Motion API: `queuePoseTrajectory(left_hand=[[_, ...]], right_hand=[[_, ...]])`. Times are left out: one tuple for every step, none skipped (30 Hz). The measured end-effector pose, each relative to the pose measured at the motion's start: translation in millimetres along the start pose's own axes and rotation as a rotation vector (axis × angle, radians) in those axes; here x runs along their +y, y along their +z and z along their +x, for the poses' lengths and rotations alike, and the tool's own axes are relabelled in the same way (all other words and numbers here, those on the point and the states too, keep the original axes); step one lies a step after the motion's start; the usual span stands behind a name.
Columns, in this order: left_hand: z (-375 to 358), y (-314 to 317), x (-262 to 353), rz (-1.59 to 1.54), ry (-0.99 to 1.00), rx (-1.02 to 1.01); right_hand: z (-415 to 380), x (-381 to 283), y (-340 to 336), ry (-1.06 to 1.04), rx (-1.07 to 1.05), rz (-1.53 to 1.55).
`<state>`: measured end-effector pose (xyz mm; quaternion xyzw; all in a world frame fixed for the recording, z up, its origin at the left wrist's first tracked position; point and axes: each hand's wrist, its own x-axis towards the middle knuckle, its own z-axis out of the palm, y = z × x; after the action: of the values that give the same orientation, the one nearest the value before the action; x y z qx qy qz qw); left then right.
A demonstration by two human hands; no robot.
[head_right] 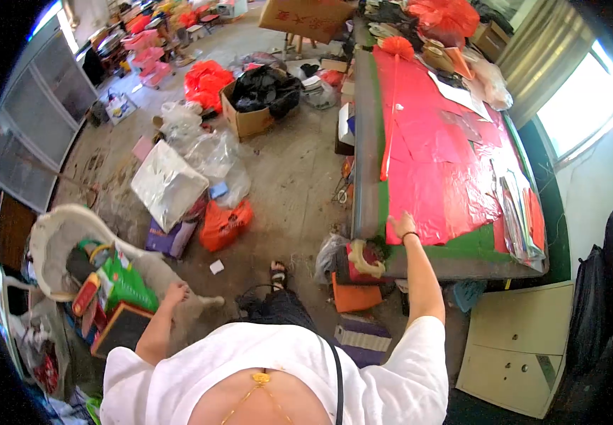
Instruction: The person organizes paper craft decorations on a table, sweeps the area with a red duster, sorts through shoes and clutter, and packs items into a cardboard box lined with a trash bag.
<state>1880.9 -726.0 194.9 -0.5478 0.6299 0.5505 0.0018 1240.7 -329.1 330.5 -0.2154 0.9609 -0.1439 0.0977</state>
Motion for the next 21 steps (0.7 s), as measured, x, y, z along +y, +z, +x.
queuePoseTrajectory(left_hand=[[22, 2, 27, 0.009, 0.009, -0.006], [38, 6, 53, 0.083, 0.107, -0.008], [55, 8, 74, 0.156, 0.204, -0.009], [81, 5, 83, 0.165, 0.212, -0.007], [108, 0, 76, 0.205, 0.292, -0.007], [130, -3, 80, 0.241, 0.376, -0.007], [134, -7, 105, 0.262, 0.274, -0.037], [131, -17, 124, 0.291, 0.163, -0.073], [140, -25, 134, 0.270, 0.083, -0.077], [151, -28, 144, 0.242, 0.005, -0.079], [165, -34, 151, 0.241, 0.008, -0.086], [182, -40, 154, 0.265, 0.037, -0.045], [199, -42, 158, 0.290, 0.065, -0.002], [211, -41, 167, 0.290, 0.066, -0.008], [224, -41, 179, 0.187, -0.029, -0.026], [241, -43, 193, 0.087, -0.119, -0.044], [240, -39, 239, 0.086, -0.167, -0.065], [276, -39, 244, 0.093, -0.163, -0.072], [306, -37, 247, 0.119, -0.150, -0.080], [337, -36, 268, 0.190, -0.095, -0.083], [367, -34, 289, 0.276, -0.025, -0.072]], right_hand=[[20, -17, 7, 0.011, 0.007, 0.006], [41, -30, 15, 0.058, 0.081, 0.021], [62, -40, 20, 0.103, 0.153, 0.035], [85, -51, 23, 0.108, 0.158, 0.046], [107, -60, 26, 0.174, 0.186, 0.125], [133, -68, 24, 0.237, 0.219, 0.203], [157, -70, 32, 0.259, 0.321, 0.191], [175, -79, 28, 0.272, 0.326, 0.203], [189, -85, 24, 0.309, 0.251, 0.216], [206, -90, 18, 0.339, 0.180, 0.225], [227, -88, 28, 0.298, 0.317, 0.179], [243, -93, 24, 0.299, 0.321, 0.172], [257, -102, 18, 0.404, 0.285, 0.227], [271, -107, 14, 0.510, 0.249, 0.284], [286, -111, 12, 0.568, 0.267, 0.234], [300, -113, 8, 0.577, 0.274, 0.236], [314, -109, 4, 0.626, 0.231, 0.223], [325, -104, 3, 0.676, 0.183, 0.207], [333, -101, 5, 0.689, 0.240, 0.195], [342, -93, 8, 0.699, 0.294, 0.180], [356, -69, 9, 0.684, 0.326, 0.237]])
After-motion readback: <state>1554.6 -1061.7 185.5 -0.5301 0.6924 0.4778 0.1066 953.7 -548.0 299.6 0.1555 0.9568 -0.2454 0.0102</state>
